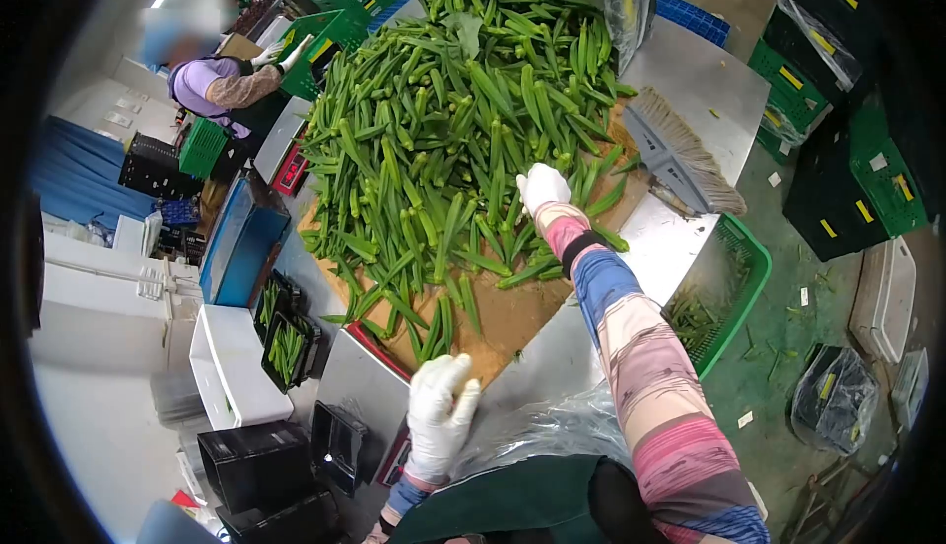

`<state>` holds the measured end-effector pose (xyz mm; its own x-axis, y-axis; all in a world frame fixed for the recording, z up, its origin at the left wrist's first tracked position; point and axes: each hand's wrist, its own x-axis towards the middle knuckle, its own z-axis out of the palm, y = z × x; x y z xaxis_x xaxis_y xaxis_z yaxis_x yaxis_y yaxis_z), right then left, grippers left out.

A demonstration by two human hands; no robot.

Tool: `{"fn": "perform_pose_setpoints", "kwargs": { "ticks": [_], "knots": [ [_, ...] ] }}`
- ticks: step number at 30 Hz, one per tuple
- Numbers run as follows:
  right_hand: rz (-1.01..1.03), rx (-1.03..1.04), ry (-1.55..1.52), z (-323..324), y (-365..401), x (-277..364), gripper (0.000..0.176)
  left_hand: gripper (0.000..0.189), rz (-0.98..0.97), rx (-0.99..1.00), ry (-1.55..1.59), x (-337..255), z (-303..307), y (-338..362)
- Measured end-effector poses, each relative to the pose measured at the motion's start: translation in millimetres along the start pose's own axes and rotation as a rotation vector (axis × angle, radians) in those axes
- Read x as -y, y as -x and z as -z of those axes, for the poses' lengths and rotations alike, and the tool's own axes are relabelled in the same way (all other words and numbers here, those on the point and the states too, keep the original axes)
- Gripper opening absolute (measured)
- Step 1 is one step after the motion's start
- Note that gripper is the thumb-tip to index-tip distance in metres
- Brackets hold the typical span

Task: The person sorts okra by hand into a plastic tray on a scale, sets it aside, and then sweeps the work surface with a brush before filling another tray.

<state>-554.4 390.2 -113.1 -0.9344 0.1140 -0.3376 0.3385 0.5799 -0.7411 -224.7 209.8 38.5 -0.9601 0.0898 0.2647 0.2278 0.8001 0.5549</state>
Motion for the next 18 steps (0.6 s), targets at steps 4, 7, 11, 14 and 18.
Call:
{"fn": "perform_pose_setpoints", "kwargs": {
  "ticks": [4, 7, 11, 14, 18],
  "knots": [
    [0.073, 0.119, -0.562, 9.5, 18.6, -3.7, 0.022, 0.036, 0.042, 0.036, 0.074, -3.9, -17.6, -0.4],
    [0.157, 0.147, -0.754, 31.2, 57.2, -11.2, 0.021, 0.035, 0.077, 0.055, 0.105, 1.2, -23.7, -0.2],
    [0.157, 0.13, -0.785, 57.8, 94.7, -21.9, 0.023, 0.034, 0.086, 0.049, 0.146, 4.7, -32.8, -2.9],
    [0.158, 0.147, -0.812, 66.7, 111.5, -31.3, 0.025, 0.033, 0.099, 0.066, 0.168, -1.7, -36.9, -4.9],
    [0.133, 0.22, -0.929, 69.4, 137.8, -35.3, 0.029, 0.047, 0.266, 0.047, 0.418, -4.1, -47.7, -5.9]
  ]
}}
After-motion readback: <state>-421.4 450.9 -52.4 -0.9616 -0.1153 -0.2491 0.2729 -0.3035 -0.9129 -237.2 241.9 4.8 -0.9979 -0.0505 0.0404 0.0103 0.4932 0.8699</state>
